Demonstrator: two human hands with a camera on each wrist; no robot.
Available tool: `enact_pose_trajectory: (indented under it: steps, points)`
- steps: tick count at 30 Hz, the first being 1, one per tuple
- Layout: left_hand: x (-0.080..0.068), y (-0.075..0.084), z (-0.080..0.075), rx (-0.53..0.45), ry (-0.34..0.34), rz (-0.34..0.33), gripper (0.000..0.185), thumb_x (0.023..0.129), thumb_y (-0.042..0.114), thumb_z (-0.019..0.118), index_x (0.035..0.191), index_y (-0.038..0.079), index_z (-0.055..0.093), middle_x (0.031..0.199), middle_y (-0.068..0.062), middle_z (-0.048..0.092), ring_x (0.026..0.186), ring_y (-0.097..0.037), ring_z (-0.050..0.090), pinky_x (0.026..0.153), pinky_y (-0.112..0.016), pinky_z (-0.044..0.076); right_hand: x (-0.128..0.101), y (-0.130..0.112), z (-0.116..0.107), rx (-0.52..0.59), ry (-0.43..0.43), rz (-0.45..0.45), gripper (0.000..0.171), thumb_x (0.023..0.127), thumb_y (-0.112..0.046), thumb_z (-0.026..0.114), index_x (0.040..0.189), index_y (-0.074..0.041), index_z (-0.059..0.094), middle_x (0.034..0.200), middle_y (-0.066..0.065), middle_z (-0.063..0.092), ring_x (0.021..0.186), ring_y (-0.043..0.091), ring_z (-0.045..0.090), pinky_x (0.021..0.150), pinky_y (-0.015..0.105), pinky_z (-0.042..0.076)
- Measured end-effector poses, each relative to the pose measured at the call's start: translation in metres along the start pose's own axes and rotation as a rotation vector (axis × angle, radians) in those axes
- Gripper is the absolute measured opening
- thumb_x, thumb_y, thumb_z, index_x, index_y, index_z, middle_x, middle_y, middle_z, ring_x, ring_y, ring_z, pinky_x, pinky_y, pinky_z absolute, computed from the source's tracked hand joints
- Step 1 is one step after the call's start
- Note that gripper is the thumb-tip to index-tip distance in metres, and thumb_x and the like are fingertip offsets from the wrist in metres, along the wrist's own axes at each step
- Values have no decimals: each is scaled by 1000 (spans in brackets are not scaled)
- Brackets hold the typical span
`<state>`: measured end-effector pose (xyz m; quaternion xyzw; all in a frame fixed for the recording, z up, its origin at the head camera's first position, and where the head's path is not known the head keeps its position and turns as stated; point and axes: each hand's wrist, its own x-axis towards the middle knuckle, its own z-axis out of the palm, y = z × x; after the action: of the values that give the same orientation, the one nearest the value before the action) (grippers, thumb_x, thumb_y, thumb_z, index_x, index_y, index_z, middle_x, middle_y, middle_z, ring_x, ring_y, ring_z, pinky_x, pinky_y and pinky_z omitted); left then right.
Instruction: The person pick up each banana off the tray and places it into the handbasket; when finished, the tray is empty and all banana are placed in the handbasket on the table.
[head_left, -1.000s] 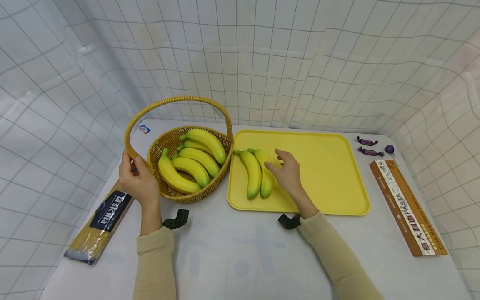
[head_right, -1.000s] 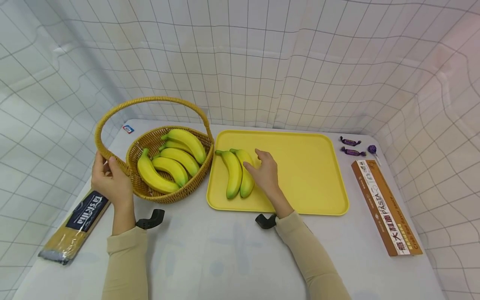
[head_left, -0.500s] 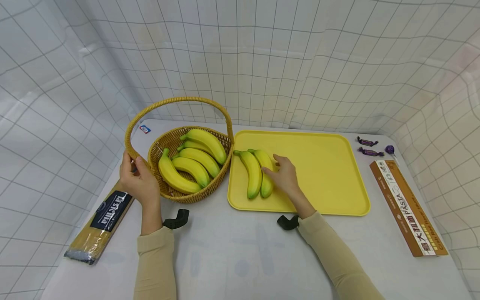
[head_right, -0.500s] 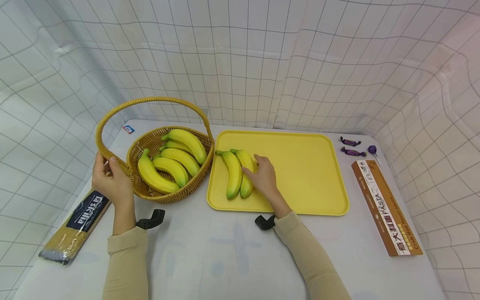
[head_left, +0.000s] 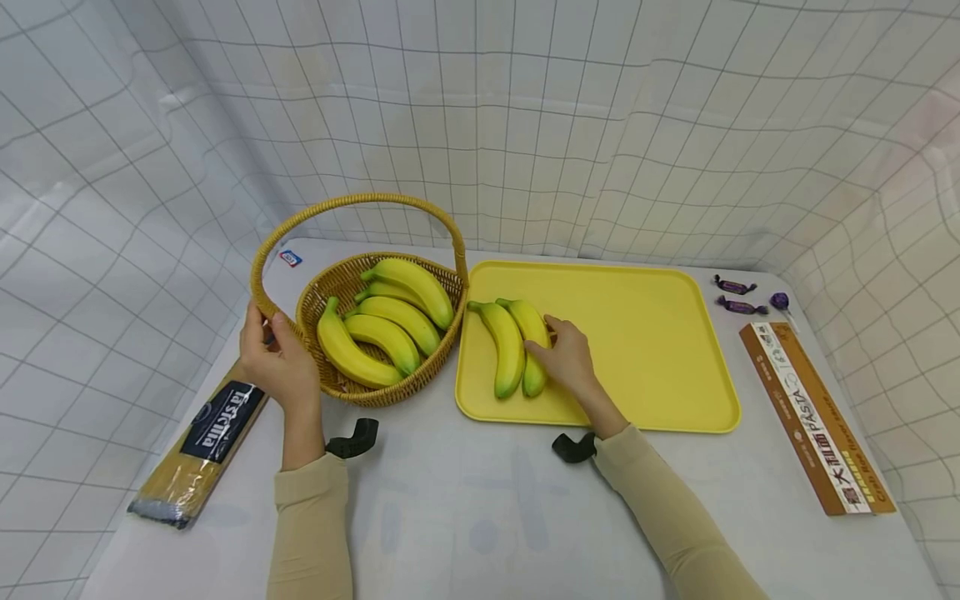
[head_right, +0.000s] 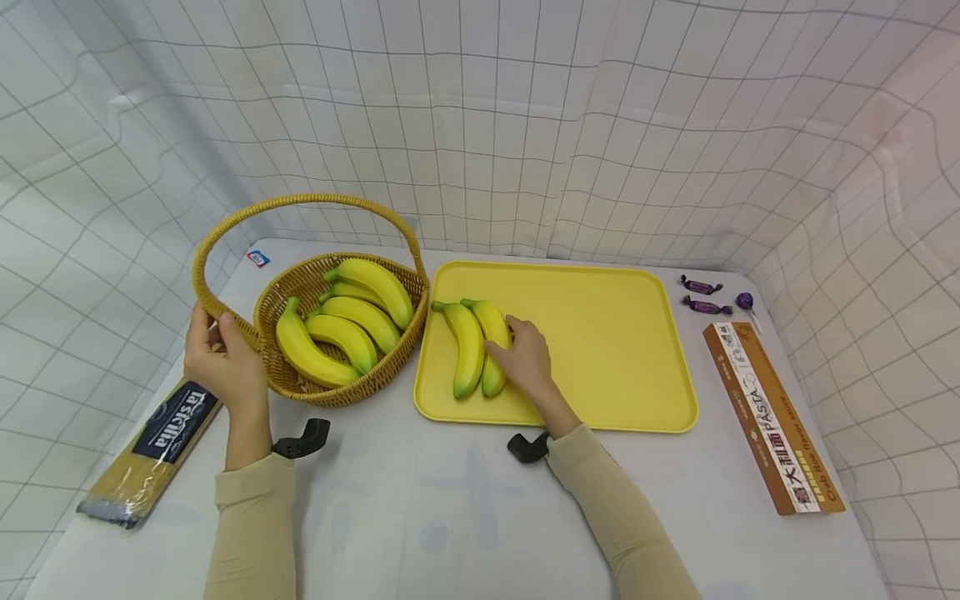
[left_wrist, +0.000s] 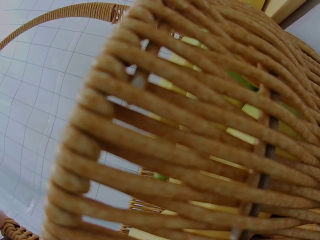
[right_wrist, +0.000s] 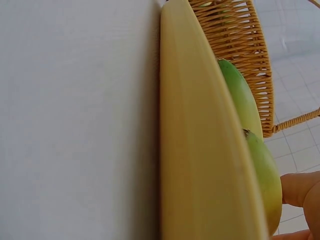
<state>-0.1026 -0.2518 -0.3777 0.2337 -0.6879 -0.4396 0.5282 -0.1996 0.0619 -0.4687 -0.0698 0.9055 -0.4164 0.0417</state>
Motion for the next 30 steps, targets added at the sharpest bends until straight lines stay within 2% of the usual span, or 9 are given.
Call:
enact_pose_trajectory:
  steps: [6, 10, 15, 19, 24, 30]
  points:
    - [0, 3, 0, -25, -4, -5, 31, 97, 4, 53, 125, -4, 63, 106, -28, 64, 85, 9, 50, 71, -9, 40, 0, -3, -11, -22, 36, 53, 61, 86, -26, 68, 140, -2, 52, 125, 19, 62, 108, 32, 61, 87, 43, 53]
    - [0, 3, 0, -32, -9, -10, 31, 97, 4, 53, 125, -5, 63, 103, -28, 63, 84, 10, 48, 71, -9, 40, -4, -11, -28, -15, 74, 29, 59, 85, -24, 66, 139, -3, 53, 125, 17, 62, 106, 32, 61, 84, 43, 53]
    - [0, 3, -1, -34, -10, -14, 31, 97, 4, 53, 125, -5, 63, 103, -27, 63, 84, 10, 48, 71, -10, 40, -17, -31, -44, 18, 96, -79, 58, 83, -21, 67, 137, -3, 56, 126, 17, 62, 106, 33, 62, 83, 44, 53]
    - [1, 3, -2, -29, -10, -10, 31, 97, 4, 53, 125, -5, 63, 104, -28, 63, 84, 8, 48, 71, -10, 40, -28, -55, -46, 23, 81, -185, 56, 82, -20, 69, 135, -4, 58, 124, 14, 64, 104, 31, 62, 81, 42, 53]
    - [1, 3, -3, -27, -6, -5, 31, 97, 3, 53, 125, -6, 63, 105, -29, 63, 84, 6, 49, 71, -9, 40, -31, -92, -37, 17, 31, -300, 55, 82, -19, 70, 134, -5, 59, 120, 12, 66, 102, 27, 63, 76, 38, 55]
    - [1, 2, -1, -8, -6, -10, 31, 97, 5, 54, 125, -4, 64, 105, -27, 65, 84, 8, 49, 71, -9, 39, -17, -137, -15, -36, -16, -396, 55, 81, -20, 69, 134, -8, 60, 121, 10, 67, 101, 24, 64, 79, 37, 53]
